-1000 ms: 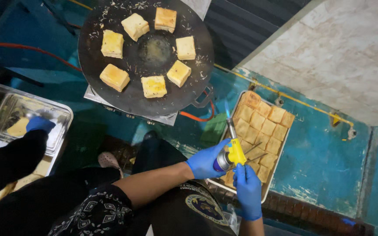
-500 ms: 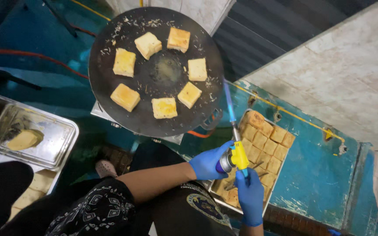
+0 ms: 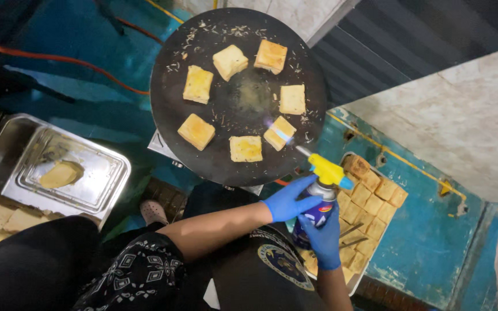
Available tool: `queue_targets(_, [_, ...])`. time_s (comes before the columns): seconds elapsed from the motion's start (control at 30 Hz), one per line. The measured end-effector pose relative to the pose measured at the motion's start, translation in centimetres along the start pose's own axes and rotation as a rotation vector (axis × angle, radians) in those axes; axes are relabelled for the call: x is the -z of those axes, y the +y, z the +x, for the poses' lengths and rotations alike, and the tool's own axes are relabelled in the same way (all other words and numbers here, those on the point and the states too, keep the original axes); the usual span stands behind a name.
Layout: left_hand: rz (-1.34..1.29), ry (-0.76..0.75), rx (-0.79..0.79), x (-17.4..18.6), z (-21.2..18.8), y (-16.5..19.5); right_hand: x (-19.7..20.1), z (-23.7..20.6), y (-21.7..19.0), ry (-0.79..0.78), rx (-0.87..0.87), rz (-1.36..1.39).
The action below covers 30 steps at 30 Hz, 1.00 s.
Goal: The person fries cubes of tofu on a large round griddle, placing raw cubes from a tray onto the oiled surface, flipping and repositioning them with tongs and by hand, and torching them with a blowtorch. Browned tofu cubes are moved to a finished tray while another worker assists with trays.
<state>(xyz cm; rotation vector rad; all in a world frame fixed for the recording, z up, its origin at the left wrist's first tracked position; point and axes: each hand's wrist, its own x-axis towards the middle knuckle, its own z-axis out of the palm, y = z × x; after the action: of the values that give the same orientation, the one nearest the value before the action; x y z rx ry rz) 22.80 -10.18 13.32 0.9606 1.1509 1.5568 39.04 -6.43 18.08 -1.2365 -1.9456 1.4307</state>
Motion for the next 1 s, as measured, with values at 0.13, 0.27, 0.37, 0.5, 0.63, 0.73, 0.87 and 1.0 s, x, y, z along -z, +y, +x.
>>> queue_targets(0.13, [0.058, -0.169, 0.259, 2.7, -1.0, -0.9, 0.5, 0.0, -2.5, -0.143, -0.048, -0.155])
queue_targets(0.27, [0.136, -0.49, 0.344, 5.0, -2.7, 0.3, 0.5, 0.4, -4.1, -0.252, -0.023, -0.281])
queue_targets(0.37, [0.16, -0.46, 0.373, 5.8, -3.6, 1.4, 0.1, 1.3, -5.1, -0.307, -0.042, -0.371])
queue_targets(0.5, [0.264, -0.513, 0.395, 7.4, -3.8, 1.0, -1.4, 2.8, -6.2, -0.311, 0.018, -0.254])
queue_targets(0.63, [0.613, -0.609, 0.505, 8.7, -4.8, -3.1, -3.3, 3.6, -7.3, -0.277, 0.075, -0.222])
queue_targets(0.73, [0.721, -0.473, 0.501, 10.6, -6.3, -7.8, -3.9, 3.2, -7.7, -0.295, 0.051, -0.218])
queue_targets(0.87, [0.969, -0.597, 0.858, 15.1, -8.9, -13.4, -3.5, 1.7, -7.7, -0.347, -0.068, -0.205])
queue_targets(1.0, [0.977, -0.461, 1.046, 19.5, -12.8, -14.7, -3.1, 1.3, -7.1, -0.331, 0.04, -0.28])
